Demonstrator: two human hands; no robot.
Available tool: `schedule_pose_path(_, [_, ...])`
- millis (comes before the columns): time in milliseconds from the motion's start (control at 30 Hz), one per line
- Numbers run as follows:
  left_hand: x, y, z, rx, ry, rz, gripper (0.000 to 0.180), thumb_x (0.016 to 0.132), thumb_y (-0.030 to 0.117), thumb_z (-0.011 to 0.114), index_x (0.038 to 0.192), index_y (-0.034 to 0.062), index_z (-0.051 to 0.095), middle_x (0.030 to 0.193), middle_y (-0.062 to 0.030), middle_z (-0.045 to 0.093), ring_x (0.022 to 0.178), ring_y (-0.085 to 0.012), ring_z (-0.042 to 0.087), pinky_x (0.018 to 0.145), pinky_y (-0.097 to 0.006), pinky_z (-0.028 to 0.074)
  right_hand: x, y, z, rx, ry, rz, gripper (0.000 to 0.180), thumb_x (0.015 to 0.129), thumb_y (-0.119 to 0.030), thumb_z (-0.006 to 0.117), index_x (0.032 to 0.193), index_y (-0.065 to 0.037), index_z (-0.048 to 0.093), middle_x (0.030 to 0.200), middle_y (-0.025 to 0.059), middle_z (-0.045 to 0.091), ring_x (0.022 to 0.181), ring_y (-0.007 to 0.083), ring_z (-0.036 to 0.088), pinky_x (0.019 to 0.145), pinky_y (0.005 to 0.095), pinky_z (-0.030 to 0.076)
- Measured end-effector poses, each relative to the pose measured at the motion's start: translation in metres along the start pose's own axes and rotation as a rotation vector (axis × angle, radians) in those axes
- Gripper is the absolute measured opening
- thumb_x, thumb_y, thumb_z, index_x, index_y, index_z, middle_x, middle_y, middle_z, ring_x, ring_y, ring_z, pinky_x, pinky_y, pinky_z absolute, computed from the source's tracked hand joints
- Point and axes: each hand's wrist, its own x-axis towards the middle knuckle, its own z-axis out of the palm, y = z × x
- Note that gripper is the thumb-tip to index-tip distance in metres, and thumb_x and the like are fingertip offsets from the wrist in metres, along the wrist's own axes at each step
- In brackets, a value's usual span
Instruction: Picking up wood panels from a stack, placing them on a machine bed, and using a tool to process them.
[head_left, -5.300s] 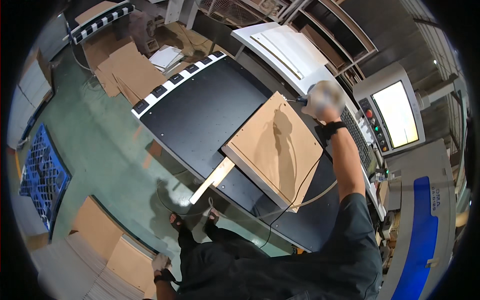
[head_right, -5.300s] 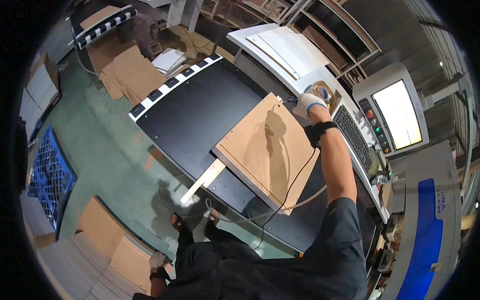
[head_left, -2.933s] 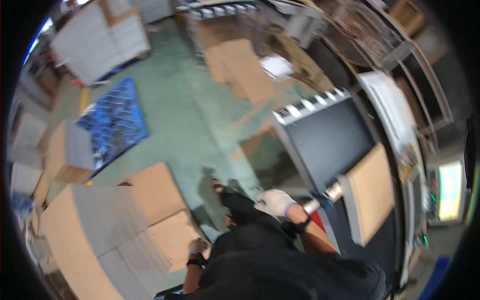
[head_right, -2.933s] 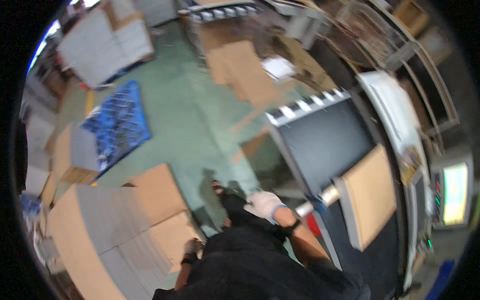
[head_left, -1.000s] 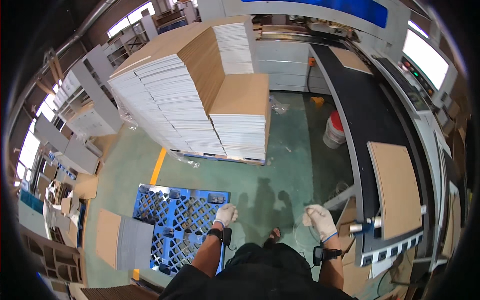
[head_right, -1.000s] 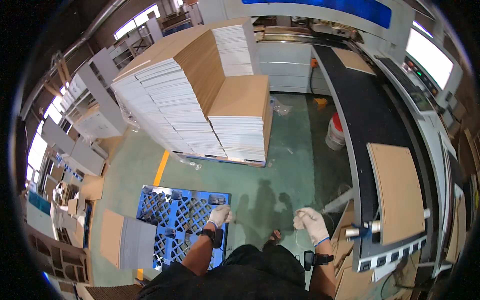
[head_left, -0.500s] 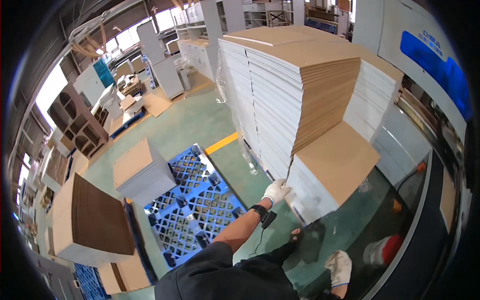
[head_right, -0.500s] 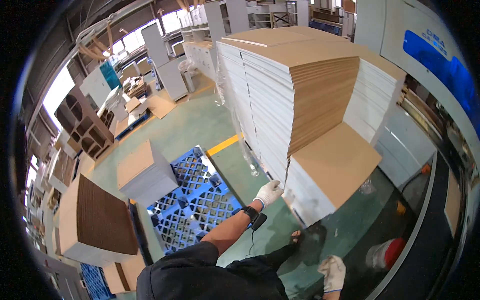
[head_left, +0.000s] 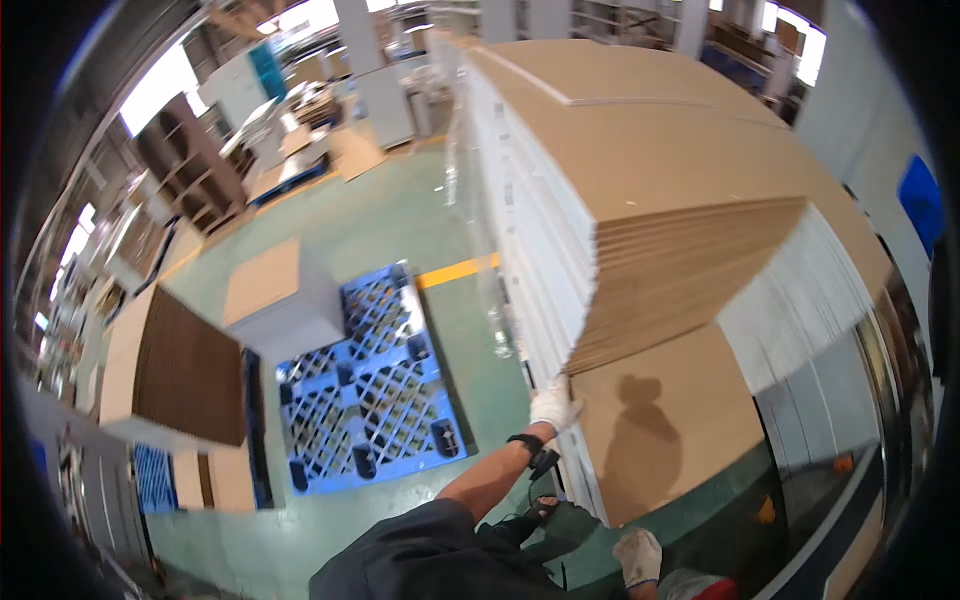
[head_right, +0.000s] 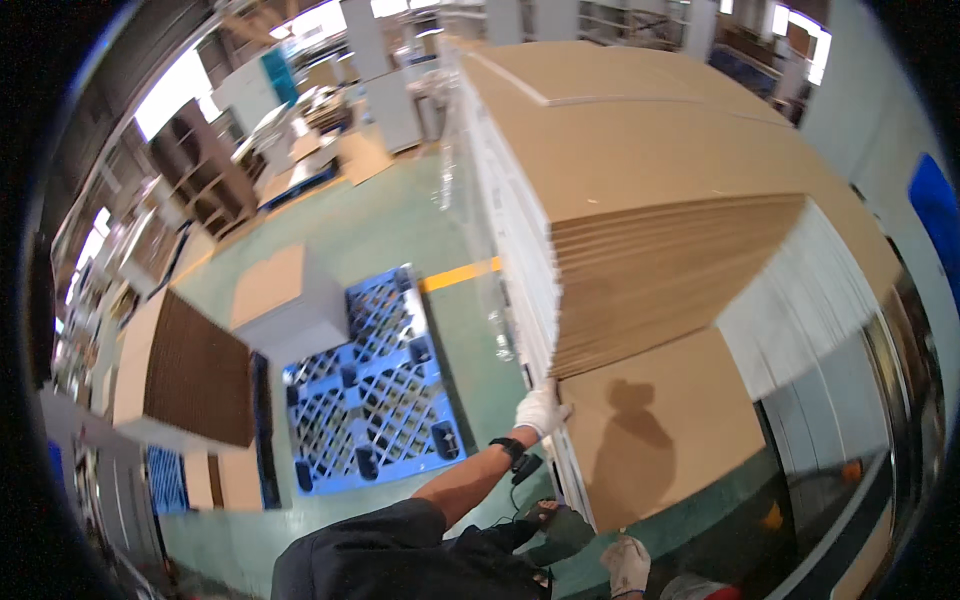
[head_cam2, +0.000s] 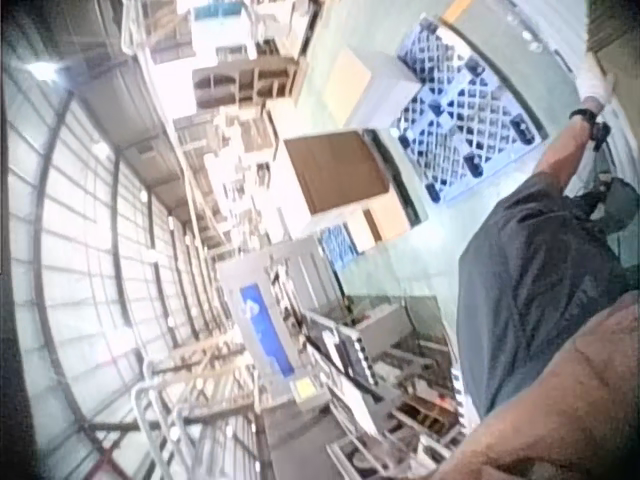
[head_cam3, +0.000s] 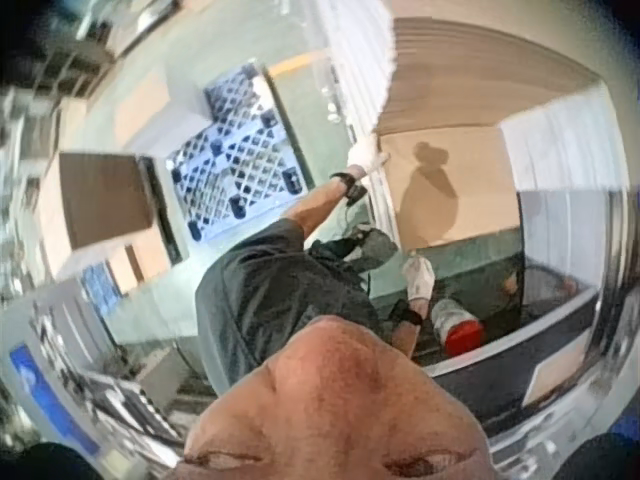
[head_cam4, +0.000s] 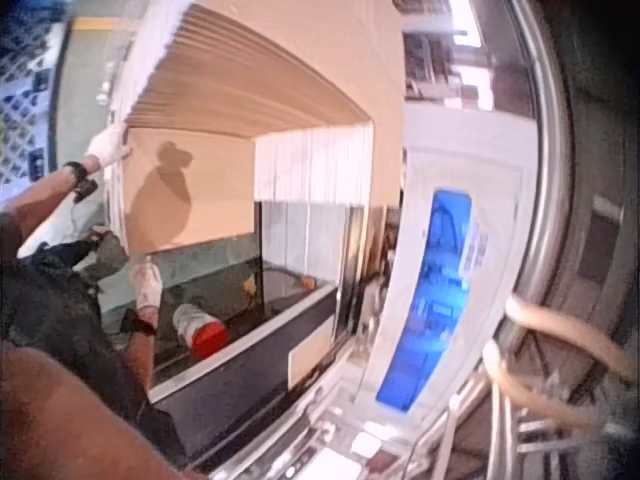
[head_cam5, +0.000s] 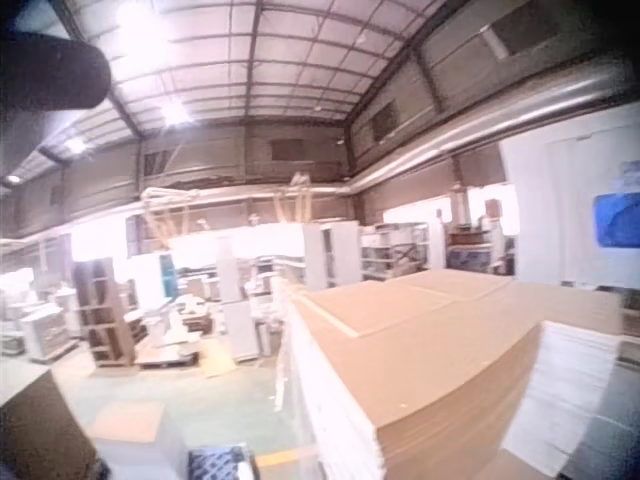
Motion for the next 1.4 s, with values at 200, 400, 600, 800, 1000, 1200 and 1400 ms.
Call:
schedule_pose_path(200, [0.001,-0.008,-0.008,-0.004,-0.131,-0.175,0.071,0.081,0.036,0.079,0.135,0.0018,0.049,0.116,-0.0285,0.069,0.106,-0.0434,0.07,0.089,-0.054,0.056,0.067,0.002,-0.003,-0.114,-0.127,0.162,0.033,0.108,-0.028,0.047,0.101,-0.003,0.067,0.095,0.0136,0.066,0.093,0.0293,0.062,0.082,0.0448,0.051])
schedule_pose_path(400, [0.011,-0.025,0.004,0.039,-0.104,-0.139,0.048,0.084,0.019,0.075,0.123,0.0019,0.054,0.105,-0.0245,0.072,0.1,-0.0425,0.071,0.083,-0.055,0.057,0.129,0.027,-0.028,-0.153,-0.342,0.305,0.052,0.11,-0.043,0.042,0.126,0.001,0.064,0.124,0.0146,0.066,0.12,0.0335,0.055,0.106,0.045,0.042])
schedule_pose_path(600, [-0.04,-0.013,0.004,-0.07,0.132,-0.064,0.034,0.09,0.014,0.062,0.123,0.0037,0.057,0.103,-0.0223,0.071,0.101,-0.0409,0.07,0.085,-0.053,0.056,0.08,-0.016,-0.008,-0.376,-0.037,0.374,0.061,0.107,-0.052,0.044,0.147,-0.007,0.052,0.151,0.0124,0.054,0.134,0.0303,0.048,0.115,0.041,0.037])
schedule_pose_path(800, [-0.105,-0.005,0.001,0.006,-0.181,-0.03,0.062,0.076,0.03,0.084,0.125,0.0001,0.061,0.104,-0.0224,0.072,0.097,-0.042,0.07,0.083,-0.052,0.056,0.158,0.035,-0.178,-0.116,-0.228,0.339,0.069,0.102,-0.06,0.053,0.153,-0.013,0.047,0.148,0.0098,0.054,0.126,0.0271,0.048,0.109,0.0407,0.039])
schedule_pose_path(1000, [-0.162,-0.003,0.004,0.083,-0.362,-0.192,0.056,0.068,0.035,0.09,0.109,0.003,0.07,0.099,-0.0224,0.075,0.096,-0.0382,0.074,0.08,-0.049,0.058,0.146,0.017,-0.212,-0.68,-0.139,0.177,0.065,0.102,-0.048,0.062,0.151,-0.008,0.047,0.137,0.0151,0.058,0.11,0.0315,0.054,0.098,0.048,0.048])
schedule_pose_path(1200, [-0.212,0.004,0.008,-0.077,-0.346,-0.214,0.069,0.071,0.052,0.087,0.111,-0.0023,0.07,0.102,-0.024,0.075,0.097,-0.0395,0.074,0.081,-0.048,0.059,0.015,-0.025,-0.15,-0.315,-0.17,0.132,0.058,0.104,-0.039,0.062,0.147,-0.004,0.047,0.133,0.0167,0.057,0.107,0.0375,0.058,0.082,0.0517,0.054])
schedule_pose_path(1400, [-0.263,0.034,0.0,-0.113,-0.545,-0.27,0.061,0.079,0.057,0.082,0.105,0.0023,0.075,0.086,-0.0173,0.075,0.084,-0.0332,0.075,0.074,-0.044,0.058,-0.056,-0.071,-0.16,-0.351,-0.04,-0.265,0.059,0.103,-0.027,0.061,0.152,0.001,0.044,0.144,0.0211,0.054,0.117,0.04,0.057,0.103,0.0522,0.045])
